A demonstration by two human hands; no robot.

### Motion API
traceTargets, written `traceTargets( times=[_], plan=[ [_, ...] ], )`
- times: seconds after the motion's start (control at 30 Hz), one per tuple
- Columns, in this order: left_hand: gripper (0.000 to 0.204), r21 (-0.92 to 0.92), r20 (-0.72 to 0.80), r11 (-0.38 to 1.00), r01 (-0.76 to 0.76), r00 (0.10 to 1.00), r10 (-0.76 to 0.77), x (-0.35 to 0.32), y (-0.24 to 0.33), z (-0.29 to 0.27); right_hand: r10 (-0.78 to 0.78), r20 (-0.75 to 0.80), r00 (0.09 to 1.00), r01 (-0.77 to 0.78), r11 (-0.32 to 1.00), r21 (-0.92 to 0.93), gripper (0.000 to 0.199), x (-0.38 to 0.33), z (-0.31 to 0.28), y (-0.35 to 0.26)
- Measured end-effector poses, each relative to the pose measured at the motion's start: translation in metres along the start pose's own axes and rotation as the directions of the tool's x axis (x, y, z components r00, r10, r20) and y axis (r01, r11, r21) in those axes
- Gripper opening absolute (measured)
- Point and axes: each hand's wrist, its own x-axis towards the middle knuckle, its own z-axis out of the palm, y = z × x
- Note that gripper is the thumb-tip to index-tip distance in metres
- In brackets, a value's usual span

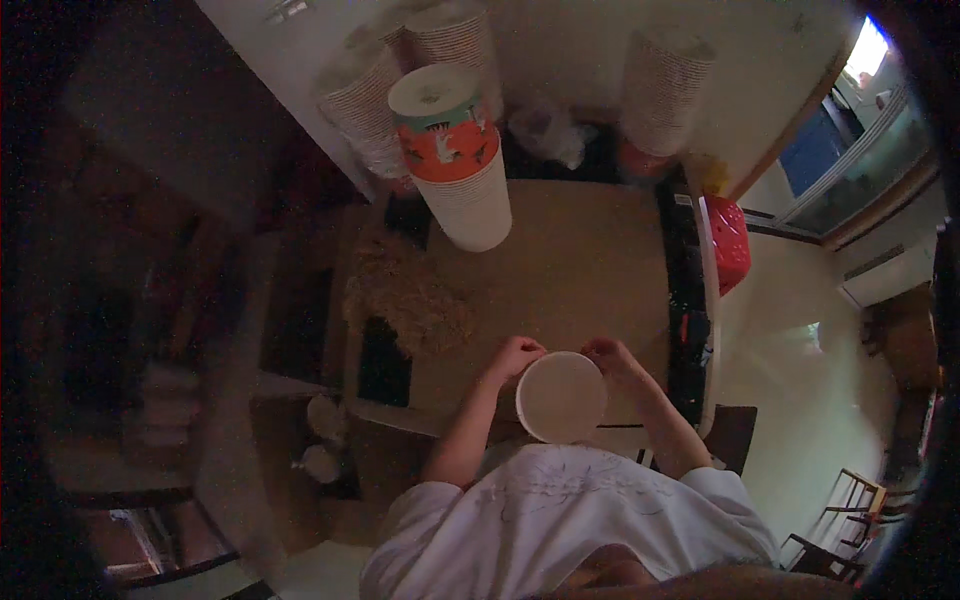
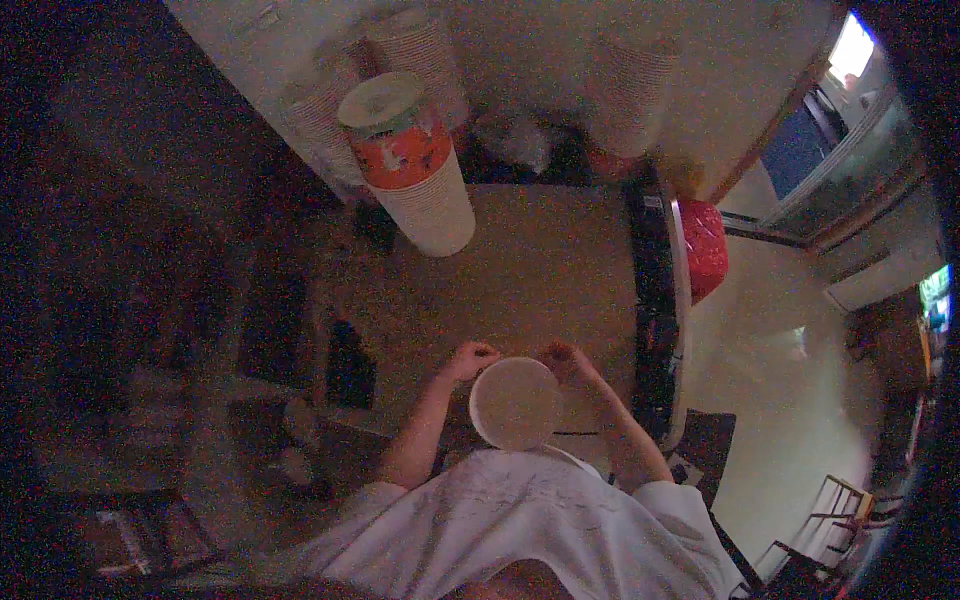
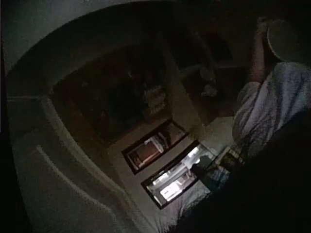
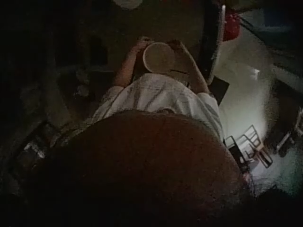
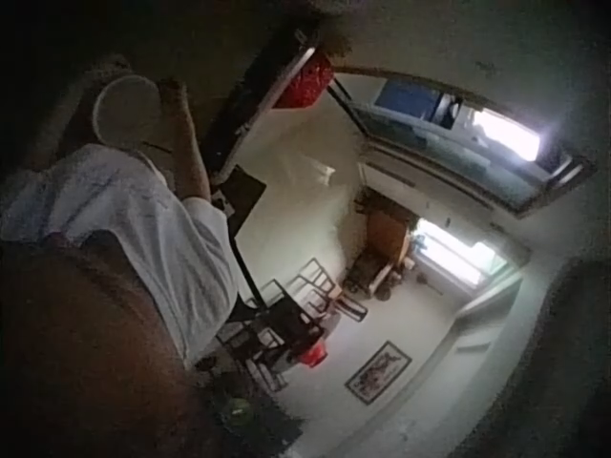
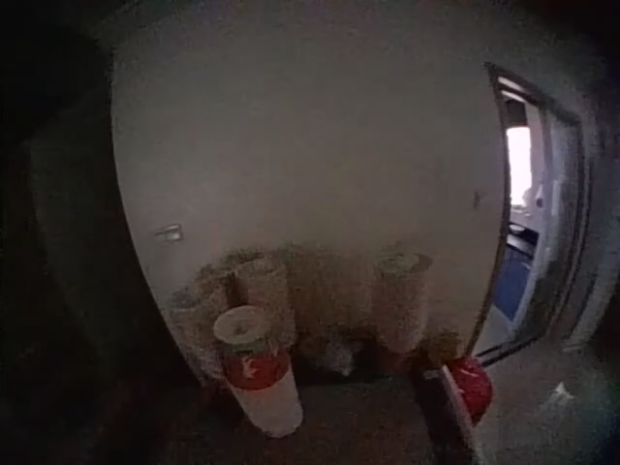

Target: Stacking and inspecting printed paper cups at a workstation.

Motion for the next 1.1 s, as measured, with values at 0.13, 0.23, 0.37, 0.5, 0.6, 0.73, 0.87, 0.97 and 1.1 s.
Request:
traceTargets(
  times=[0.13, 0.23, 0.37, 0.5, 0.6, 0.73, 0.87, 0.97, 1.1],
  plan=[
    [0.012, -0.016, 0.003, 1.000, 0.008, 1.000, -0.008, -0.009, -0.007, 0.001, -0.031, -0.031, 0.999, 0.020, 0.955, -0.296, 0.015, -0.016, -0.019, 0.002],
    [0.011, 0.132, -0.065, 0.991, 0.010, 0.998, -0.001, -0.022, -0.061, -0.013, 0.305, 0.126, 0.944, -0.255, 0.918, -0.305, 0.017, -0.028, -0.023, -0.011],
    [0.015, 0.134, 0.151, 0.965, 0.225, 0.958, -0.244, -0.018, -0.057, -0.005, 0.399, 0.076, 0.914, -0.376, 0.901, -0.217, 0.019, -0.016, -0.083, 0.054],
    [0.018, 0.025, 0.139, 0.953, 0.303, 0.943, -0.303, -0.017, -0.033, -0.008, 0.362, 0.254, 0.897, -0.355, 0.932, -0.074, 0.038, -0.014, -0.095, 0.054],
    [0.019, -0.015, -0.094, 0.977, 0.210, 0.973, -0.211, -0.035, 0.008, -0.018, 0.164, 0.375, 0.912, -0.231, 0.962, 0.142, 0.054, -0.037, -0.022, -0.029],
    [0.020, 0.296, -0.290, 0.869, -0.396, 0.830, 0.476, -0.006, 0.057, -0.004, -0.202, 0.096, 0.975, 0.171, 0.951, 0.257, 0.064, -0.025, -0.049, -0.026],
    [0.024, 0.375, -0.315, 0.902, -0.214, 0.886, 0.341, 0.010, 0.075, -0.023, -0.457, 0.114, 0.882, 0.462, 0.886, -0.025, 0.065, -0.033, 0.020, -0.101],
    [0.024, 0.059, -0.344, 0.935, -0.349, 0.873, 0.347, 0.035, 0.097, -0.020, -0.438, 0.062, 0.897, 0.436, 0.851, -0.293, 0.058, -0.009, -0.012, -0.107],
    [0.026, -0.158, -0.267, 0.913, -0.376, 0.906, 0.327, 0.032, 0.169, -0.010, -0.434, -0.100, 0.895, 0.445, 0.885, 0.140, 0.045, 0.028, -0.073, -0.093]
  ],
)
